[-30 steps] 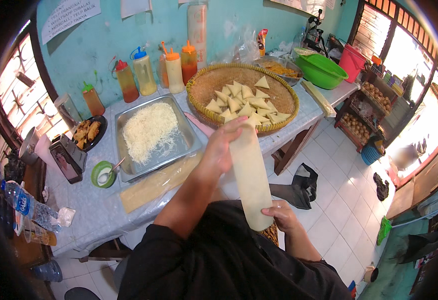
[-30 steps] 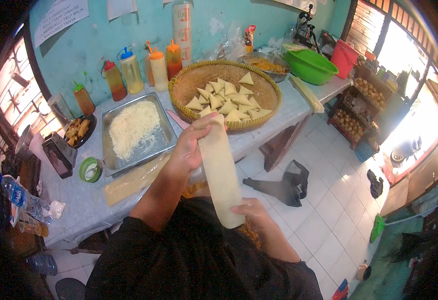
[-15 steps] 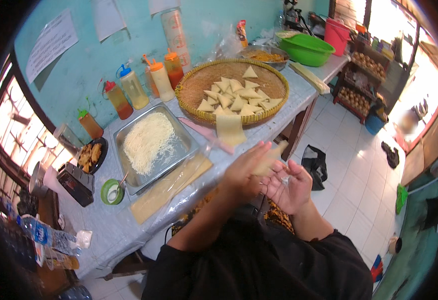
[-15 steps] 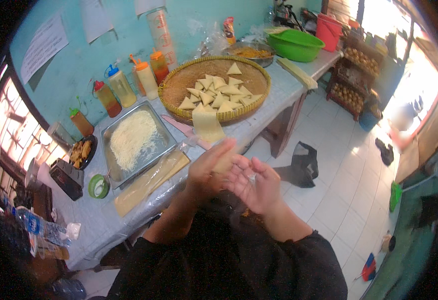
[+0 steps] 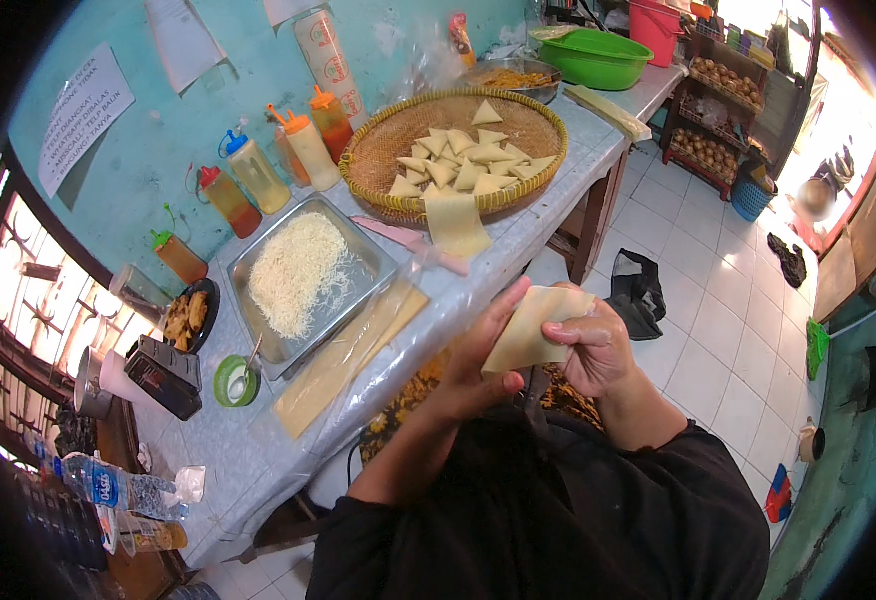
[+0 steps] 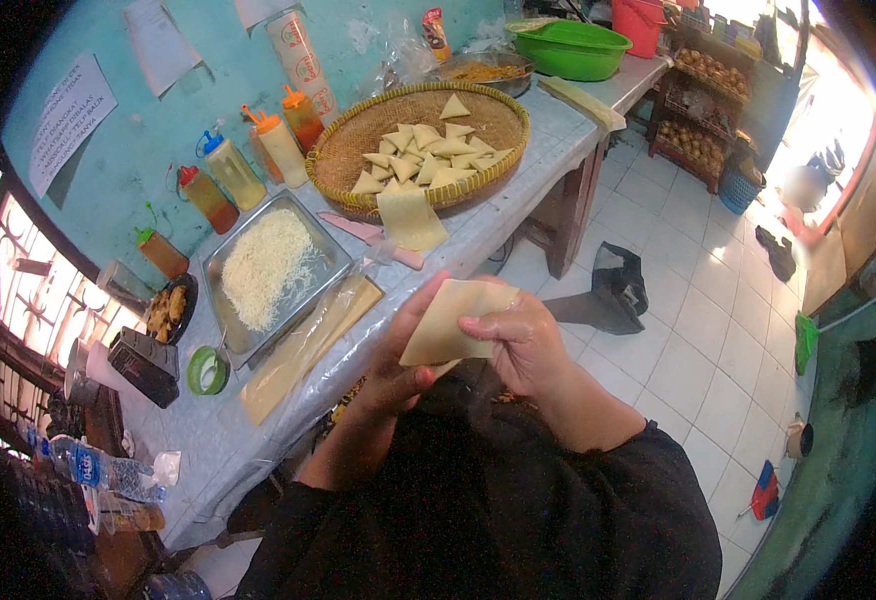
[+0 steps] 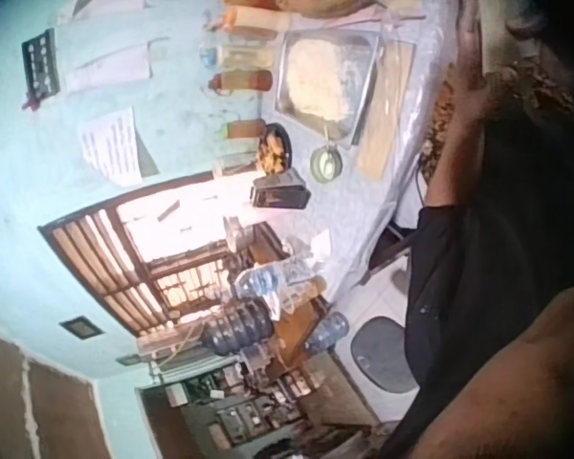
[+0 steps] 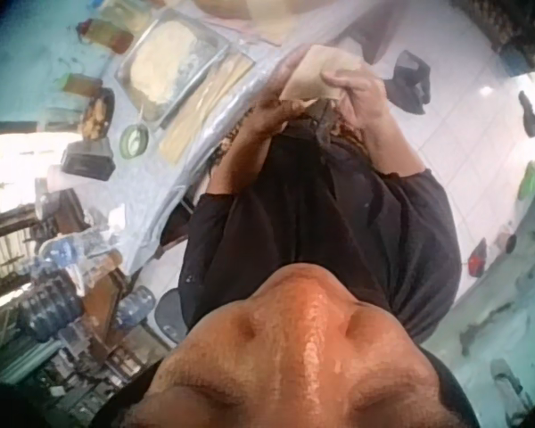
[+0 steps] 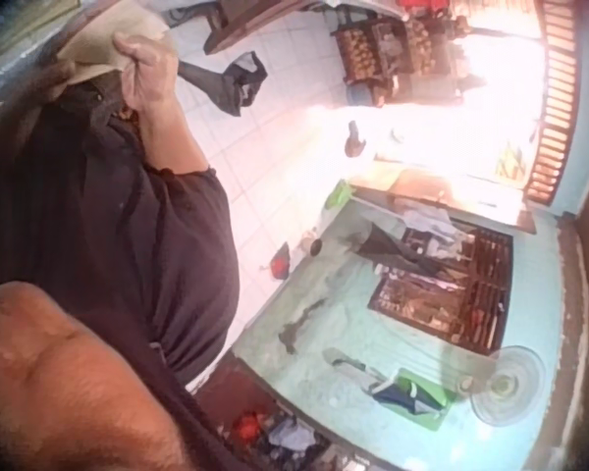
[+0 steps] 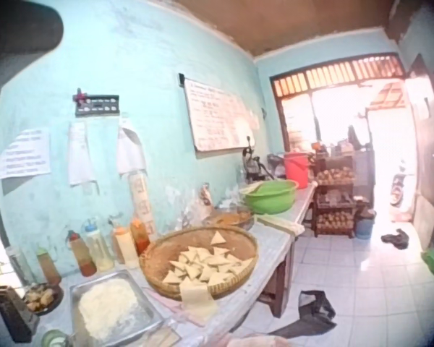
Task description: The person folds square pastry sheets into triangular samosas, fills them with shredded cheese, seals the edges with a liquid applied by a spoon, and places the finished pieces into a woven basket. The process repeats continuously with multiple units.
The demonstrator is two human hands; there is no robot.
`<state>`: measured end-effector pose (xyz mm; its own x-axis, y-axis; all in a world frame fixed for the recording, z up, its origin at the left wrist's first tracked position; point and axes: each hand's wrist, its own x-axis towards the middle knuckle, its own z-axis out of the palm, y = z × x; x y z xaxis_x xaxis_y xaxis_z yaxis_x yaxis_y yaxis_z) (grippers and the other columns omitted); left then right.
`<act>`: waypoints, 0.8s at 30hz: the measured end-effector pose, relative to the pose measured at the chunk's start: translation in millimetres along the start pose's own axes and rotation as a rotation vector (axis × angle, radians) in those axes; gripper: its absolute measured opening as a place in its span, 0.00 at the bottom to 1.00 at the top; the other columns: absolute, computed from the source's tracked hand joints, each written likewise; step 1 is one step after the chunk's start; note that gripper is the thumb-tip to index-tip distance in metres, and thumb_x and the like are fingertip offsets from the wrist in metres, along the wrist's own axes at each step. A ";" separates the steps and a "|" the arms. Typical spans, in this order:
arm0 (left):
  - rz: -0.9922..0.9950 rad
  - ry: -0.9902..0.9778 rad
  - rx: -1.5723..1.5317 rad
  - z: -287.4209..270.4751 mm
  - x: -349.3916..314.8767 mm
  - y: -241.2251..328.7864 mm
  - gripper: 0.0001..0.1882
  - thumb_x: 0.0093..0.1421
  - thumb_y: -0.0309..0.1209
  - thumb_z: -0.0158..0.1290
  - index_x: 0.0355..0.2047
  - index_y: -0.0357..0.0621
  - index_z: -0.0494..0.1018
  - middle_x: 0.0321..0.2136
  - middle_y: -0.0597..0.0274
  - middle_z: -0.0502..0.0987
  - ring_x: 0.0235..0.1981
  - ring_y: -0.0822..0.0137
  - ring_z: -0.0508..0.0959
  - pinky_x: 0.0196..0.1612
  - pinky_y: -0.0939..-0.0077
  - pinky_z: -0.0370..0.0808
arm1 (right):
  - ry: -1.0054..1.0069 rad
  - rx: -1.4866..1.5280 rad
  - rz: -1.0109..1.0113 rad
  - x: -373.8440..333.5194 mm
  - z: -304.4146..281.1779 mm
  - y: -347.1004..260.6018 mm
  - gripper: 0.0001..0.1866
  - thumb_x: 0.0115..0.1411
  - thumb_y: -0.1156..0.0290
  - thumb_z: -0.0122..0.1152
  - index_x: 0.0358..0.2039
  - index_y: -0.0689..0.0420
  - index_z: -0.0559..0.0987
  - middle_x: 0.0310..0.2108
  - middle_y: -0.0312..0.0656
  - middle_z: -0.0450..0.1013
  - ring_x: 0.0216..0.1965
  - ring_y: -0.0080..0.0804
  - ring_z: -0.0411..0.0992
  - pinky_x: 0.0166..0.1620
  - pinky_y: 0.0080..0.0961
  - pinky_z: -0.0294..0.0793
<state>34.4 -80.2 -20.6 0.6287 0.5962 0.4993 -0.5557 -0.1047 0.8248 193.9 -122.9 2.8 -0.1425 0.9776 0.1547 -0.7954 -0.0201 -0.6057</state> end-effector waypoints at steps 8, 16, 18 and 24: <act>-0.053 0.186 -0.167 9.4 -6.4 -7.1 0.45 0.59 0.54 0.48 0.62 0.31 0.47 0.56 0.50 0.62 0.56 0.63 0.63 0.59 0.68 0.58 | 0.077 -0.220 -0.151 0.5 14.3 1.2 0.14 0.51 0.82 0.56 0.40 0.65 0.69 0.34 0.44 0.71 0.37 0.31 0.71 0.44 0.26 0.70; -0.186 0.344 -0.388 11.2 -5.7 0.7 0.40 0.62 0.57 0.37 0.62 0.35 0.48 0.55 0.49 0.63 0.55 0.59 0.66 0.58 0.64 0.60 | 0.051 -1.032 -0.418 6.8 4.2 5.0 0.08 0.45 0.80 0.58 0.30 0.61 0.75 0.27 0.41 0.71 0.31 0.31 0.69 0.36 0.25 0.68; -0.213 0.329 -0.454 5.1 -5.4 -1.6 0.39 0.63 0.57 0.30 0.62 0.37 0.48 0.56 0.47 0.62 0.56 0.55 0.65 0.58 0.59 0.61 | -0.026 -1.377 -0.705 12.2 -3.5 11.4 0.09 0.42 0.79 0.60 0.27 0.59 0.76 0.26 0.39 0.71 0.30 0.34 0.68 0.35 0.28 0.66; -0.224 0.291 -0.727 -6.7 -5.0 5.2 0.38 0.64 0.57 0.25 0.61 0.35 0.48 0.58 0.40 0.58 0.59 0.50 0.61 0.60 0.56 0.58 | -0.213 -1.844 -1.357 14.9 -14.6 34.6 0.11 0.32 0.64 0.58 0.21 0.49 0.74 0.30 0.32 0.72 0.34 0.37 0.68 0.31 0.34 0.62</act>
<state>24.7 -78.4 -20.6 0.6561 0.7350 0.1712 -0.7105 0.5251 0.4684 172.8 -106.0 -27.2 -0.3107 0.2236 0.9238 0.7366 0.6709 0.0853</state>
